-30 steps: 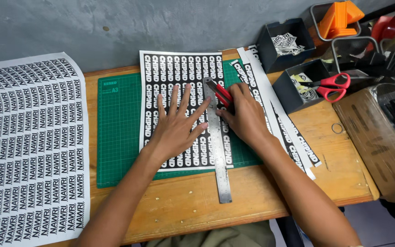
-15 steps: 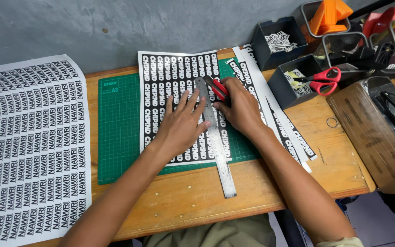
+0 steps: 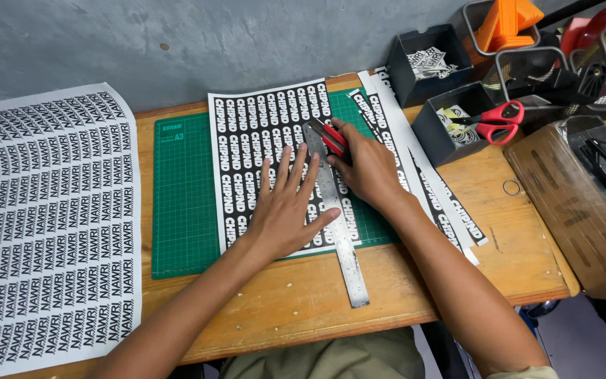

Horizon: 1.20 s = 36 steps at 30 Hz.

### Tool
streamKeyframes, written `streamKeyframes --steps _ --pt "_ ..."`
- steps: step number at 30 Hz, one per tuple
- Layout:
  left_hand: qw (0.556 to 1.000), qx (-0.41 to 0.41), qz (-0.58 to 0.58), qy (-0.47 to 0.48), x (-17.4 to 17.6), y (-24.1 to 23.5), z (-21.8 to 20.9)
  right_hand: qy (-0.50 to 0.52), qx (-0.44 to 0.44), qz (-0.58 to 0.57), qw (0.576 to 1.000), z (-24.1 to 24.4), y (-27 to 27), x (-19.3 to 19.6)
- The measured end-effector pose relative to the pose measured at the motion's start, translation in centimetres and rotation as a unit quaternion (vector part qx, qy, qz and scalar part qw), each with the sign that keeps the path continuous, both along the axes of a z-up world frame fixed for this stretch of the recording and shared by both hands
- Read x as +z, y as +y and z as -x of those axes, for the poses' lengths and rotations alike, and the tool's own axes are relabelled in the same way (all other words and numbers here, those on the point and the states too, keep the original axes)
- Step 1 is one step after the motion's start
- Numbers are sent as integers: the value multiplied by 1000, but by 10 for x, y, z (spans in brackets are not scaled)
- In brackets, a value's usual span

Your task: The person uses a metal ruler and a red utility knife to cut a sheet of black and white stickers on a green cutting mat. They align the ruler along the sticker rows and slice through the material to separate individual strips.

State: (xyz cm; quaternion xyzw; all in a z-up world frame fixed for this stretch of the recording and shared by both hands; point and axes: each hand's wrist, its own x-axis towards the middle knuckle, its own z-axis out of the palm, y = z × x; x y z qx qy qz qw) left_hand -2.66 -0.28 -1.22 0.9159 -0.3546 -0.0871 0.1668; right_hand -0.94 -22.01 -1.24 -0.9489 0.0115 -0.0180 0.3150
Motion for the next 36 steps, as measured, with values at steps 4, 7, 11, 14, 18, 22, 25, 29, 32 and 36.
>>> streamKeyframes --steps 4,7,11,14,18,22,25,29,32,36 --pt "1000 3 3 -10 -1 -1 -6 -2 -9 12 1000 -1 2 -1" --pt "1000 11 4 -2 -1 -2 -8 -1 -11 10 1000 -1 2 0" --pt "997 59 52 10 8 1 -17 -2 -11 14 1000 -2 2 2" --pt "986 138 91 -23 4 12 -47 -9 -10 15 1000 0 3 3" --pt "960 270 60 -38 -2 35 -90 -11 -11 13 1000 2 6 7" --pt "942 332 44 -14 -14 50 -117 -10 -10 9 1000 3 7 9" --pt "925 344 152 -55 -40 64 -144 -13 -8 12 1000 2 6 7" --pt "840 380 372 -103 -56 72 -165 -23 -10 4 1000 3 8 10" --pt "822 353 429 -124 -59 75 -166 -26 -10 1 1000 5 10 14" --pt "801 276 514 -136 -36 68 -152 -34 -16 -1 999 4 10 11"
